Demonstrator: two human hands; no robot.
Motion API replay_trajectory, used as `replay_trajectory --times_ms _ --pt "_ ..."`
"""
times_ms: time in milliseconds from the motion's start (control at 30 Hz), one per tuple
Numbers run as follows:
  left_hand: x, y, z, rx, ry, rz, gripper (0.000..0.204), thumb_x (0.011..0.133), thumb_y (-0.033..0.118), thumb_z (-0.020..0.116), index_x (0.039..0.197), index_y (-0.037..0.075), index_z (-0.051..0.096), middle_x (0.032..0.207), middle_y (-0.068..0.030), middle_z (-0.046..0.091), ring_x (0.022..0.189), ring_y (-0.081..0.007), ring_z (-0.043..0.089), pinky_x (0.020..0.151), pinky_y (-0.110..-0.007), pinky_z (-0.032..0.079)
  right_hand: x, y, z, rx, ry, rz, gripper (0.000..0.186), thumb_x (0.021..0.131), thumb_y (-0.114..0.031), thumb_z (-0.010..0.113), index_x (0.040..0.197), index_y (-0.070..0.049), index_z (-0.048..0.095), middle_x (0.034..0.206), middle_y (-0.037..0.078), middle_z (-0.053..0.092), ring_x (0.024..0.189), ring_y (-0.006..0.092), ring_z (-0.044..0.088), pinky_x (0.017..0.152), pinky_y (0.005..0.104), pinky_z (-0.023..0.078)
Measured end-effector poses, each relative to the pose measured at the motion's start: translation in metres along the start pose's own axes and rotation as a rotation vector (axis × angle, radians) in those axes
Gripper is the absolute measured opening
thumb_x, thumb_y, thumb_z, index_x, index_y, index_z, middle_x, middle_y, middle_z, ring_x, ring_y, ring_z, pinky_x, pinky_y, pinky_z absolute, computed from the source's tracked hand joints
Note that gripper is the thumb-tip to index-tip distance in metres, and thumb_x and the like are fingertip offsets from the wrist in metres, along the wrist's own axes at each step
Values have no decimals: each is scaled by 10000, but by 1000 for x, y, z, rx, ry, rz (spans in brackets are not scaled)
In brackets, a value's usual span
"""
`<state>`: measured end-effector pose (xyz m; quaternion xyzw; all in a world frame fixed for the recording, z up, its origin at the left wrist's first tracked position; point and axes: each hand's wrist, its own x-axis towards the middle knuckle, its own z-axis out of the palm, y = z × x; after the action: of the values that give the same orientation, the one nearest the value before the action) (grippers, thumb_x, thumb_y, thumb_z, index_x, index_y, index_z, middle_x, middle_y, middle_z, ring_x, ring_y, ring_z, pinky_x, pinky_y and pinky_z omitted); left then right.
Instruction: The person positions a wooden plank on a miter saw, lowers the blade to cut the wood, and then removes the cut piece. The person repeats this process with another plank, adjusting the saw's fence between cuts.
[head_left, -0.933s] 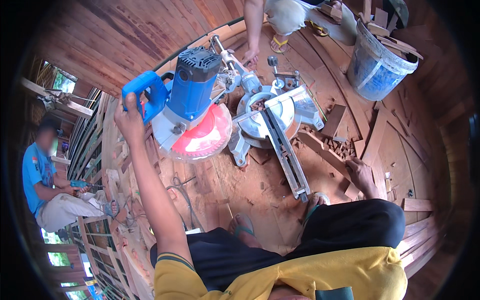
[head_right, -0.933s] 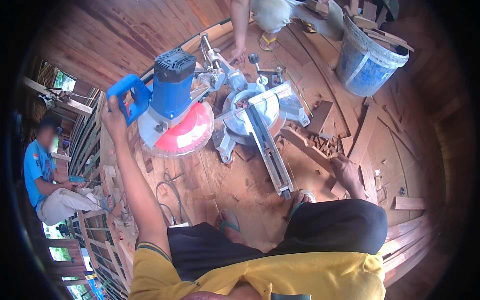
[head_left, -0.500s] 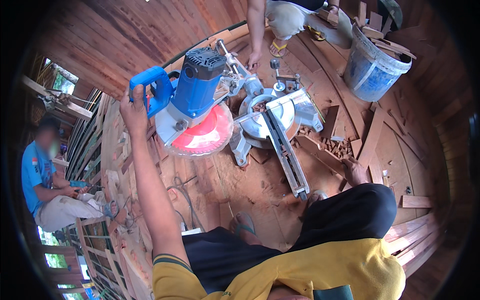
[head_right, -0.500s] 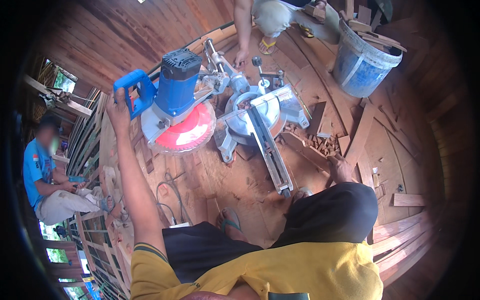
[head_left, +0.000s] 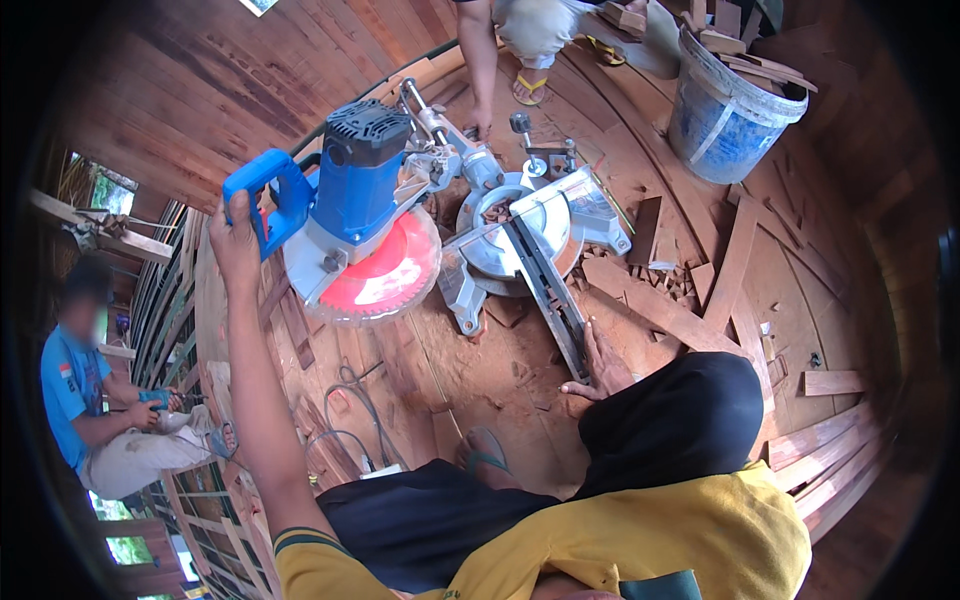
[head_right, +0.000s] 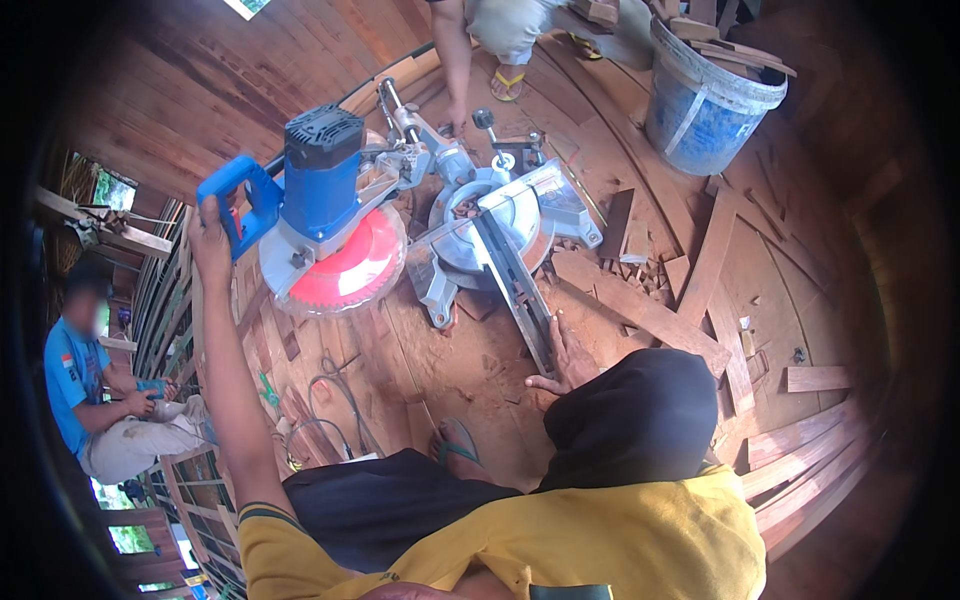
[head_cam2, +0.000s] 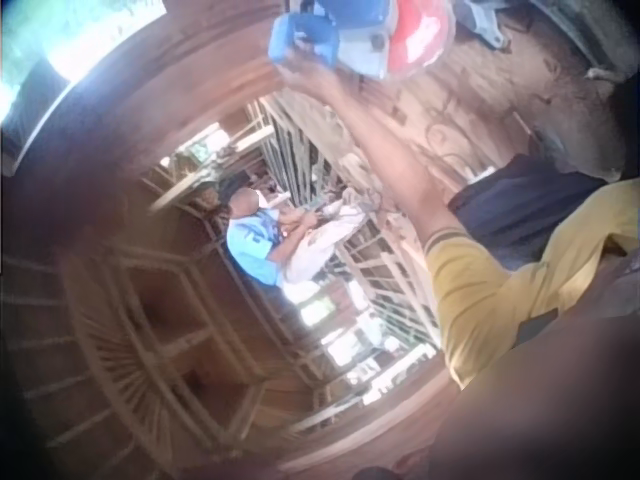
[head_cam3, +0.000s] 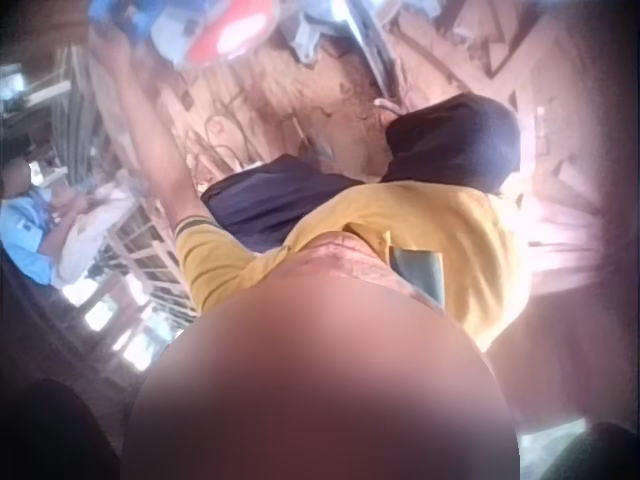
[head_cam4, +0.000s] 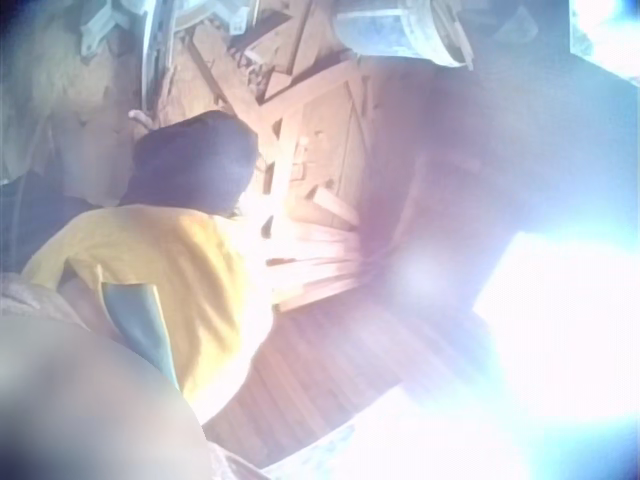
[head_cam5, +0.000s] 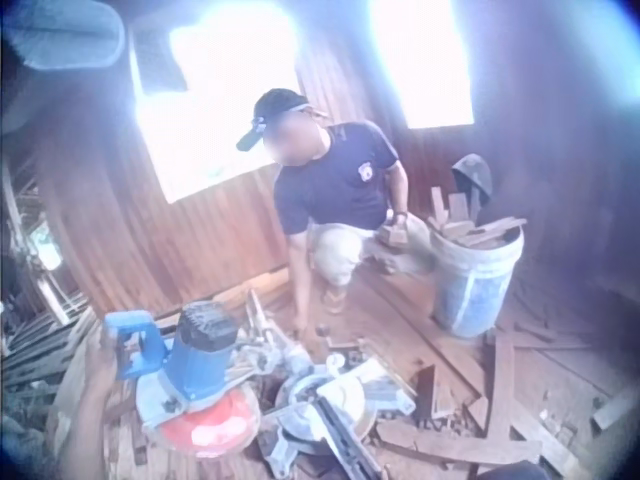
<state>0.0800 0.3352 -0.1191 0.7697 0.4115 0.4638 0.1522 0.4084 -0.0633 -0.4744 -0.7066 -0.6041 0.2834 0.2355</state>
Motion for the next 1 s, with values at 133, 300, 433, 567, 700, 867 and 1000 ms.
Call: replay_trajectory --times_ms 133,300,433,567,700,867,1000 --pt "3 -13 -4 83 31 -29 719 1043 657 548 1247 -19 682 1106 -96 720 1016 -167 649 924 -339 500 4 -5 6 9 106 46 1265 847 -702 736 1621 111 152 1618 366 307 1516 474 338 1276 495 279" --pt "3 -22 -4 24 73 -34 722 1050 660 528 1207 -26 693 1067 -89 733 946 -157 649 867 -324 511 6 3 15 -147 114 41 1163 881 -615 735 1625 91 186 1624 319 342 1530 419 348 1279 536 254" --pt "0 -21 -5 70 88 -26 721 1058 650 521 1194 -33 707 1066 -90 735 930 -149 646 850 -314 510 5 3 16 -162 146 34 1102 901 -595 711 1625 72 215 1619 288 371 1504 397 388 1279 539 245" --pt "0 -19 -5 97 94 -30 725 1065 644 511 1211 -39 705 1064 -87 737 930 -144 645 849 -313 509 5 1 13 -119 115 65 1084 917 -567 706 1630 73 200 1641 275 352 1539 384 348 1278 546 239" --pt "0 -19 -7 95 60 -16 725 1074 634 499 1209 -47 706 1063 -92 744 936 -147 648 859 -316 511 3 0 12 -128 127 42 1069 925 -555 702 1630 75 201 1642 272 349 1533 383 351 1271 547 246" --pt "5 -20 -11 101 32 -35 738 1068 646 498 1179 -48 721 1036 -98 748 929 -149 659 855 -319 517 5 0 11 -121 134 21 1057 932 -552 693 1629 76 205 1637 274 354 1516 385 368 1268 550 245" --pt "12 -17 -10 86 6 -29 720 1068 642 499 1135 -37 727 978 -91 745 875 -145 664 808 -313 522 5 0 10 -141 122 17 1048 938 -556 679 1629 75 206 1631 281 360 1517 384 368 1271 547 237"
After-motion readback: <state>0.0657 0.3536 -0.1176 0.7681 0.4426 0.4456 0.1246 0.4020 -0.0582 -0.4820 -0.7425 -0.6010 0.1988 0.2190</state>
